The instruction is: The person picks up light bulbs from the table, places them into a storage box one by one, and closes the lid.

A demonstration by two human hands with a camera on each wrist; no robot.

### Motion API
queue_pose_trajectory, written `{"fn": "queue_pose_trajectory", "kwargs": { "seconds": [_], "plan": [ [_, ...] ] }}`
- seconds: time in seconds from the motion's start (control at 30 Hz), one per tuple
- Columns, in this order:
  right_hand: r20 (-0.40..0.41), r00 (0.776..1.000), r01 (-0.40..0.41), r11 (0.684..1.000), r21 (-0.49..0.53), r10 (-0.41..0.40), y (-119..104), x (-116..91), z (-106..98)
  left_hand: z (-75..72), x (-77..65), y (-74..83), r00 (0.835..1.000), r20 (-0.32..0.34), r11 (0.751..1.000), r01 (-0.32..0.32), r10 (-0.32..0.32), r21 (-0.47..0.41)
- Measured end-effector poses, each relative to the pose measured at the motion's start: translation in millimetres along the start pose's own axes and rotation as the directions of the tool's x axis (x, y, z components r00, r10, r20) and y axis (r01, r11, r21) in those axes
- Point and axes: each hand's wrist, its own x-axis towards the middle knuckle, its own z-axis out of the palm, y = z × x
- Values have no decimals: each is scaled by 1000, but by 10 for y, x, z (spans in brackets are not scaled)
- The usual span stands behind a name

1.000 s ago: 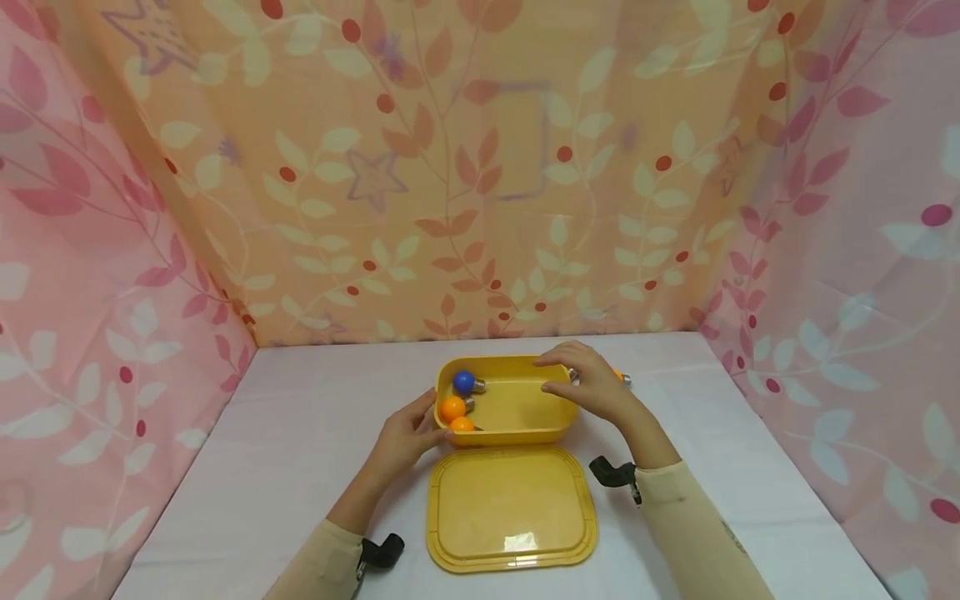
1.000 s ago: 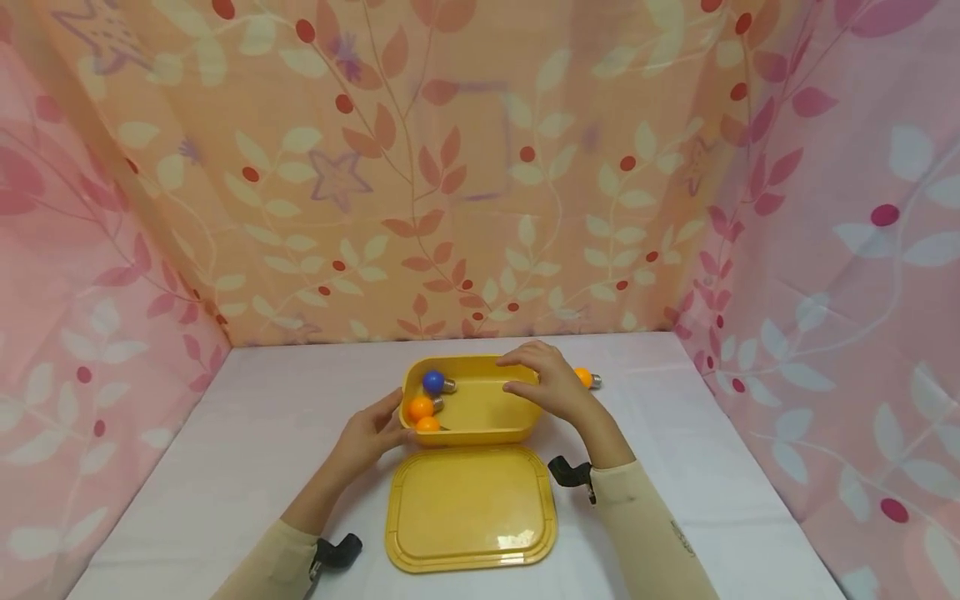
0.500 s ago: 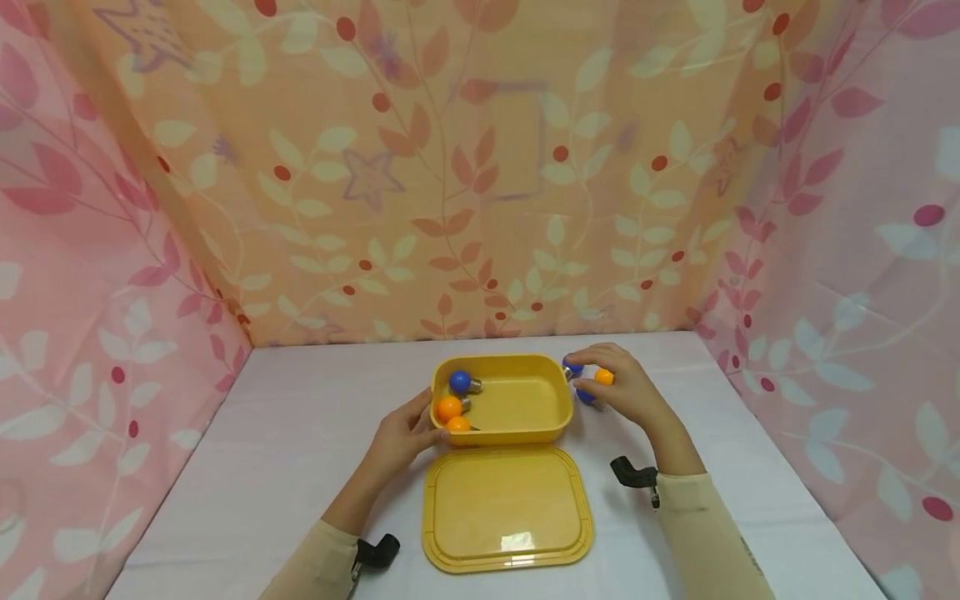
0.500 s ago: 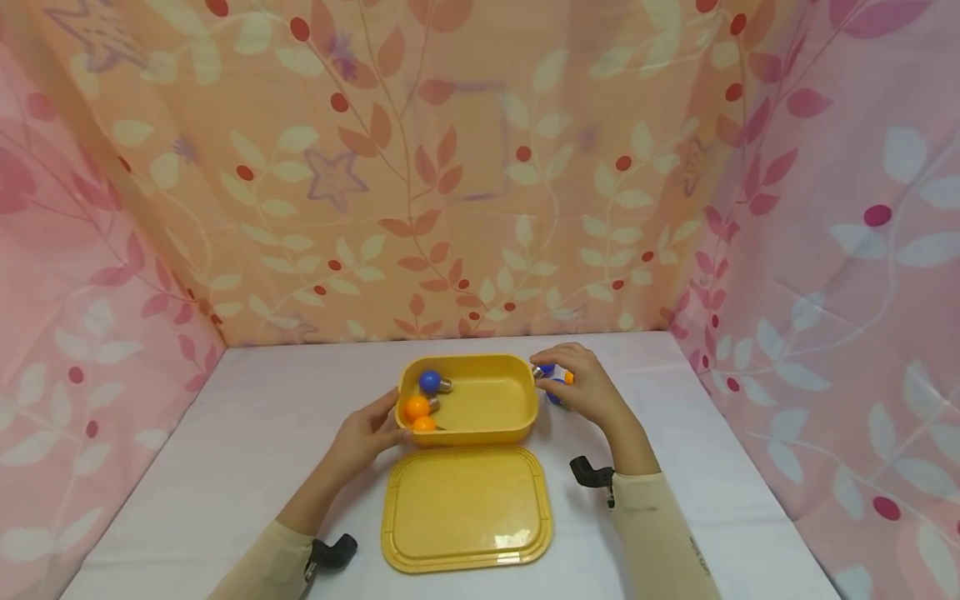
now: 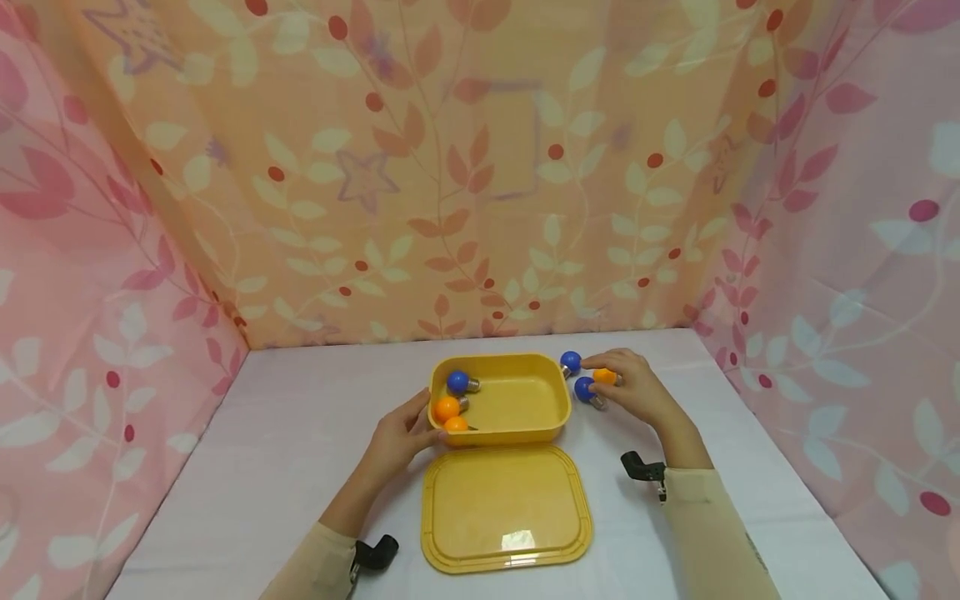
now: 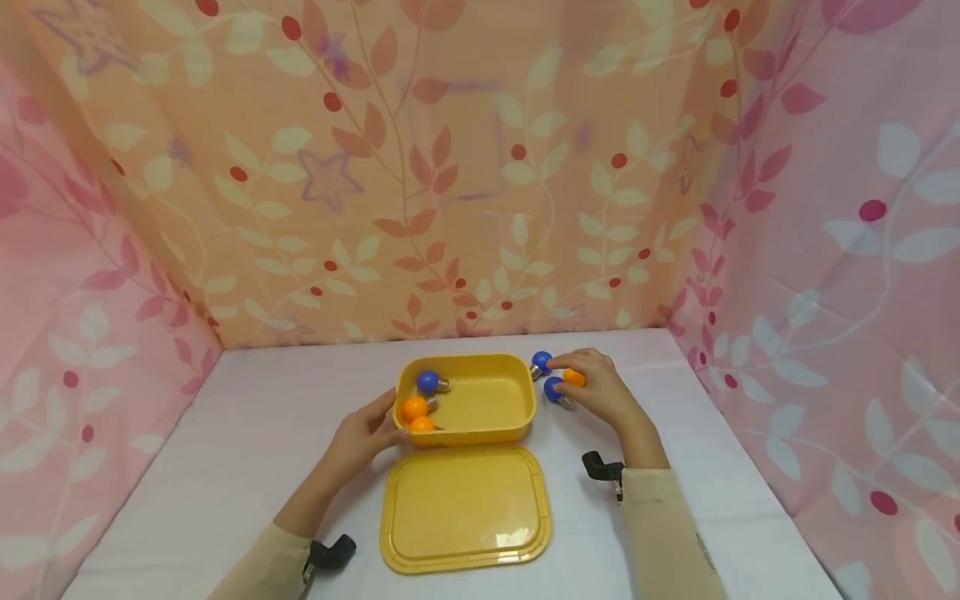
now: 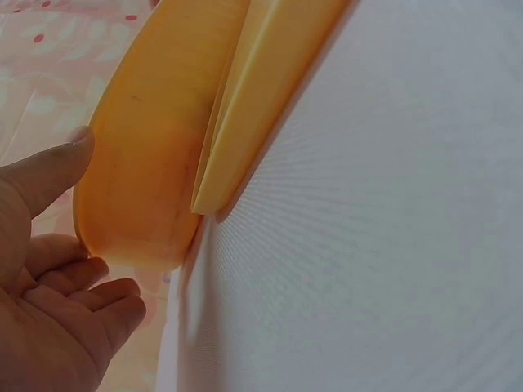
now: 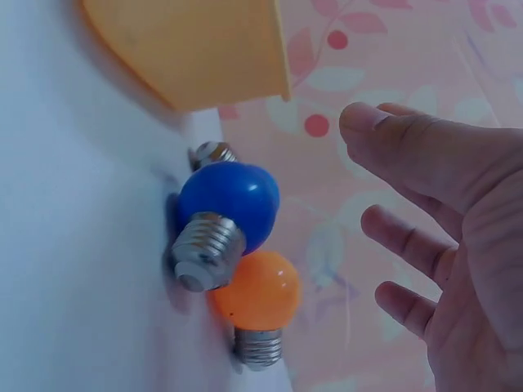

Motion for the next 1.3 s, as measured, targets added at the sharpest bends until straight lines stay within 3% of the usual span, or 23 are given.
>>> {"fn": "queue_pose_trajectory", "kwargs": {
  "seconds": [0.13, 0.3, 0.87, 1.03, 1.3],
  "plan": [
    [30, 999, -43, 998, -47, 45, 97, 5, 83, -5, -6, -16, 1000, 4, 1000, 8, -8, 15],
    [-7, 998, -69, 991, -117, 69, 180, 23, 183, -4, -2, -15, 1000, 5, 999, -1, 1, 37],
    [-17, 1000, -14, 968, -251, 10, 207, 57, 265, -23, 29, 27, 1000, -1, 999, -1, 1, 40],
    [-15, 1000, -3, 961, -275, -1, 191, 62, 272, -43, 28, 41, 1000, -1, 999, 25, -25, 46],
    [-27, 999, -29, 956, -293, 22, 196, 65, 294, -17, 18, 22, 999, -2, 999, 38, -38, 36]
  ]
}}
